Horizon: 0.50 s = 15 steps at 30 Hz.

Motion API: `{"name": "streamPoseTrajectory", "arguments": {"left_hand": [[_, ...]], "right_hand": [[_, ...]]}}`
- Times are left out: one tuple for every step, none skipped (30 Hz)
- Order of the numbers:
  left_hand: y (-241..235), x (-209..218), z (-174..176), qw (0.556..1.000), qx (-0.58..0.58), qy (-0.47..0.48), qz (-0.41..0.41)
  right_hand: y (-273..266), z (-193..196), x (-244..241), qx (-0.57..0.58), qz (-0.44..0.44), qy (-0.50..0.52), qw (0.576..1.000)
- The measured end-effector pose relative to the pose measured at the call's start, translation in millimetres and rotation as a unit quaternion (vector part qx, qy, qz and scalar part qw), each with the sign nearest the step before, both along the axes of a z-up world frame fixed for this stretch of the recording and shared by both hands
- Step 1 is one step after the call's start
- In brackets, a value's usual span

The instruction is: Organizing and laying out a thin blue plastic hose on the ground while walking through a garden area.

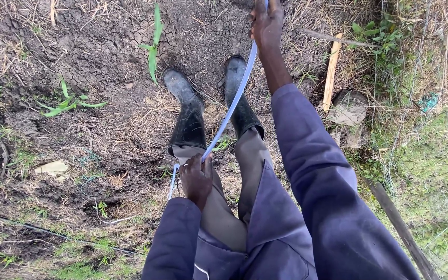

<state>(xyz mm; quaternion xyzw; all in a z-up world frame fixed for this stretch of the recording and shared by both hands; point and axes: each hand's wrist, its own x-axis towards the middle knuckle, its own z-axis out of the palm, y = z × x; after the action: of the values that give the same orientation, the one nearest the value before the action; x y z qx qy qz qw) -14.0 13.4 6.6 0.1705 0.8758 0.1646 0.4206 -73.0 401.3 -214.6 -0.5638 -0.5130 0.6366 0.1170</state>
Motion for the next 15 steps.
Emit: {"name": "streamPoseTrajectory", "arguments": {"left_hand": [[0, 0, 0, 1.0, 0.0, 0.0, 0.0], [0, 0, 1, 1.0, -0.003, -0.006, 0.002], [0, 0, 1, 1.0, -0.007, -0.012, 0.003], [0, 0, 1, 1.0, -0.007, -0.012, 0.003], [0, 1, 2, 1.0, -0.009, -0.011, 0.001], [0, 1, 2, 1.0, -0.011, -0.008, 0.0], [1, 0, 2, 1.0, -0.01, -0.008, 0.0], [1, 0, 3, 1.0, -0.012, -0.007, -0.001], [2, 0, 3, 1.0, -0.014, -0.006, -0.002], [2, 0, 4, 1.0, -0.013, -0.005, -0.001], [2, 0, 4, 1.0, -0.009, -0.003, -0.004], [2, 0, 4, 1.0, -0.005, -0.001, -0.007], [2, 0, 3, 1.0, -0.005, -0.001, -0.007], [1, 0, 2, 1.0, 0.0, -0.002, -0.014], [1, -1, 3, 1.0, 0.006, -0.002, -0.021]], "right_hand": [[-1, 1, 2, 0.0, 0.0, 0.0, 1.0], [-1, 1, 3, 0.003, 0.016, 0.005, 1.0], [-2, 2, 5, 0.006, 0.031, 0.011, 0.999], [-2, 0, 6, 0.006, 0.031, 0.011, 0.999], [-2, -1, 8, -0.012, 0.029, 0.011, 0.999], [-1, -4, 8, -0.03, 0.027, 0.013, 0.999], [-2, -9, 11, -0.029, 0.028, 0.013, 0.999], [-2, -13, 14, -0.027, 0.037, -0.007, 0.999], [-3, -18, 17, -0.025, 0.045, -0.027, 0.998], [-5, -15, 16, -0.024, 0.046, -0.026, 0.998], [-7, -12, 16, -0.031, 0.044, -0.044, 0.998], [-9, -9, 15, -0.038, 0.043, -0.061, 0.996], [-10, -8, 17, -0.038, 0.043, -0.061, 0.997], [-13, -7, 19, -0.026, 0.068, -0.06, 0.995], [-15, -6, 22, -0.015, 0.093, -0.06, 0.994]]}}
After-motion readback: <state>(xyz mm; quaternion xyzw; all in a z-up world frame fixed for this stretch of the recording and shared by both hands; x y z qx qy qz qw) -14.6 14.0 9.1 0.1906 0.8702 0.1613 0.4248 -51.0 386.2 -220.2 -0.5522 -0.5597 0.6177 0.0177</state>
